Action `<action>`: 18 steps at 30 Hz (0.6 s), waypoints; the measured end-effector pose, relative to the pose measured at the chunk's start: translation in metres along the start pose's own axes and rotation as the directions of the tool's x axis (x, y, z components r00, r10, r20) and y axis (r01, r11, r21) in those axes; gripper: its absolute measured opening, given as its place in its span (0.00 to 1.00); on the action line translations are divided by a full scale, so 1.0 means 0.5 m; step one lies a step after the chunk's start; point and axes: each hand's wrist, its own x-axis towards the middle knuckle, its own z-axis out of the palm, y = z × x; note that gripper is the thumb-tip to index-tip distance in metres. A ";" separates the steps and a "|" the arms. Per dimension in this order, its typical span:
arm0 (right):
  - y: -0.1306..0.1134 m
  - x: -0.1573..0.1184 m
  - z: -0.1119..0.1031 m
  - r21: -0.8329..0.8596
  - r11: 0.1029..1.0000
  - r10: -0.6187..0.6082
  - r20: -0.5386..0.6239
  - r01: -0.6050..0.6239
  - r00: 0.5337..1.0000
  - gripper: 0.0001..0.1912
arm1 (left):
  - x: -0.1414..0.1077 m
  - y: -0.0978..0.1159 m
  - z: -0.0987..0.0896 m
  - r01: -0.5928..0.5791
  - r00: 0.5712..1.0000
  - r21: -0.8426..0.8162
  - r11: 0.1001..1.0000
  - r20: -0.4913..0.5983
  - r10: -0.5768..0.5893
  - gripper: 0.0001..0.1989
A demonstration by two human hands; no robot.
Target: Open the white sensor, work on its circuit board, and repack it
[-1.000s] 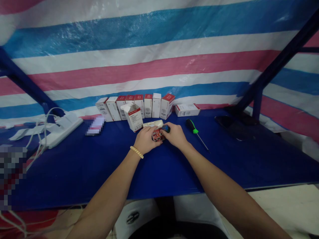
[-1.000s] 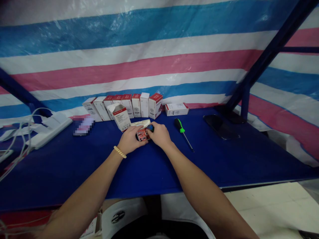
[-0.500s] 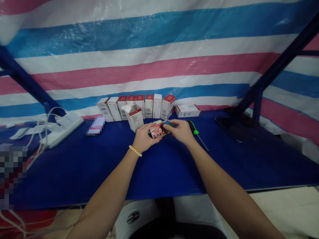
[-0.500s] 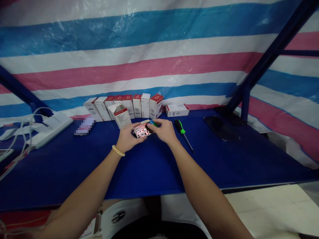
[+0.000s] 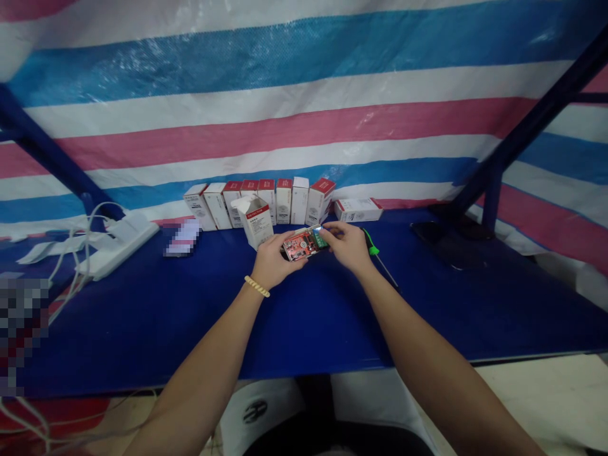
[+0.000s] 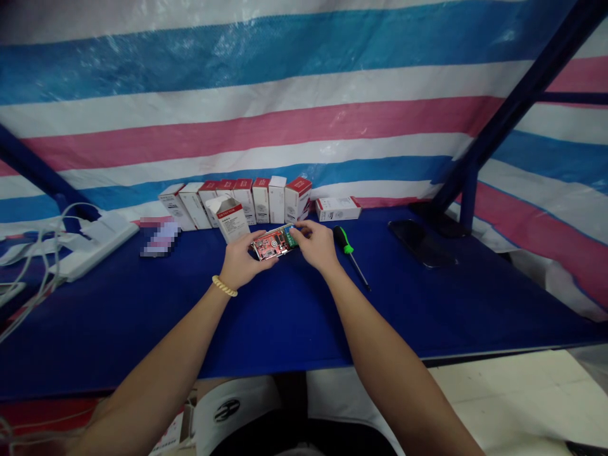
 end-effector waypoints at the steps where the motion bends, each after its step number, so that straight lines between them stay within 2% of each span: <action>1: 0.000 -0.001 -0.001 -0.040 0.999 -0.007 0.005 0.007 1.000 0.17 | 0.000 0.001 0.000 -0.008 1.000 0.003 1.000 0.004 0.008 0.30; 4: 0.003 -0.002 0.000 -0.130 0.991 -0.035 0.031 0.039 0.999 0.17 | -0.001 0.001 0.001 -0.004 1.000 0.003 1.000 0.019 0.004 0.29; 9: 0.005 0.002 0.001 -0.170 0.985 -0.022 -0.041 0.015 0.999 0.22 | 0.000 0.000 0.003 0.030 1.000 -0.028 0.999 0.004 -0.030 0.28; 11: 0.002 0.003 0.000 -0.093 0.994 0.059 0.045 -0.054 0.997 0.21 | 0.000 0.001 0.002 0.030 1.000 -0.033 0.999 -0.005 -0.030 0.28; 14: -0.001 0.003 0.000 0.080 0.975 0.178 0.270 -0.207 0.946 0.19 | 0.002 0.004 -0.001 0.025 1.000 -0.033 0.999 -0.010 -0.026 0.28; 16: 0.001 0.003 0.002 0.155 0.952 0.206 0.306 -0.262 0.929 0.19 | 0.003 0.007 -0.003 0.034 0.999 -0.041 0.999 -0.003 -0.034 0.28; 18: 0.005 0.003 0.004 0.198 0.945 0.204 0.273 -0.262 0.940 0.19 | 0.004 0.009 -0.004 0.049 0.999 -0.049 0.998 0.007 -0.048 0.28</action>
